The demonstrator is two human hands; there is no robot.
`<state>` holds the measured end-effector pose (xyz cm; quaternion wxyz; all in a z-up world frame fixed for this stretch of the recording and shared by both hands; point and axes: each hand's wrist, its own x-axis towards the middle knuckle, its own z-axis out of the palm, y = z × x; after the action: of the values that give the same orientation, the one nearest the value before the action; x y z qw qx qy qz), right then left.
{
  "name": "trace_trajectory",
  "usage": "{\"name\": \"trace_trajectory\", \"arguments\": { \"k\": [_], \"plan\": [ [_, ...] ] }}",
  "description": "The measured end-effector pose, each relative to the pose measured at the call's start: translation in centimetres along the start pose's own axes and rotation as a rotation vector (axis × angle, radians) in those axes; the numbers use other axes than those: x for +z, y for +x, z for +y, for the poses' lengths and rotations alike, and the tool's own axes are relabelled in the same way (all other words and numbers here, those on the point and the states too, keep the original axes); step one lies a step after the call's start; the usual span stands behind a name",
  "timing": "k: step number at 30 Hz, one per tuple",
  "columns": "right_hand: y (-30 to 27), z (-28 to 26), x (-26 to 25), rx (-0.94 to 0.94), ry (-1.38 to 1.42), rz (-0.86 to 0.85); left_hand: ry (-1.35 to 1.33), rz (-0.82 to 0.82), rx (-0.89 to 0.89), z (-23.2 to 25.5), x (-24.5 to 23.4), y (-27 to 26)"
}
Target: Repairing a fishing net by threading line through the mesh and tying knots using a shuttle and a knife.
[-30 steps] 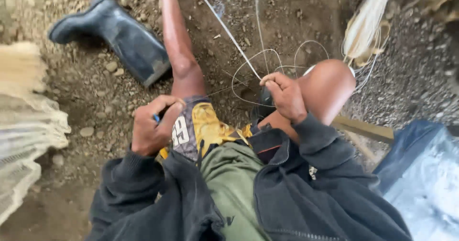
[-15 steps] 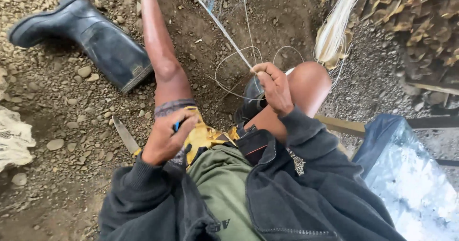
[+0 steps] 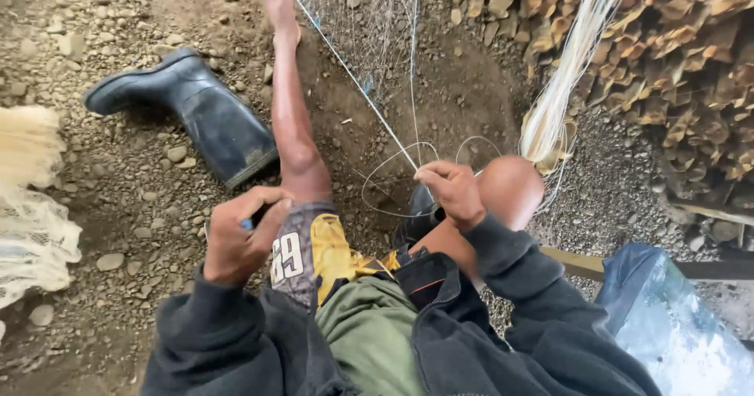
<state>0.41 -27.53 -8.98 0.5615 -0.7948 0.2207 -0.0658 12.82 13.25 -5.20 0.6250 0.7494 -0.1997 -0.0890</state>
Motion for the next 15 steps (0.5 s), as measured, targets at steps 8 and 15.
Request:
{"name": "trace_trajectory", "arguments": {
  "k": [8,15],
  "plan": [
    [1.9,1.0,-1.6,-0.023,-0.083,0.042,-0.462,-0.329,-0.711,-21.4,10.2,8.5],
    [4.7,0.6,-2.0,-0.095,-0.060,0.049,-0.227,-0.031,-0.074,-6.0,16.9,7.9]
  ]
}}
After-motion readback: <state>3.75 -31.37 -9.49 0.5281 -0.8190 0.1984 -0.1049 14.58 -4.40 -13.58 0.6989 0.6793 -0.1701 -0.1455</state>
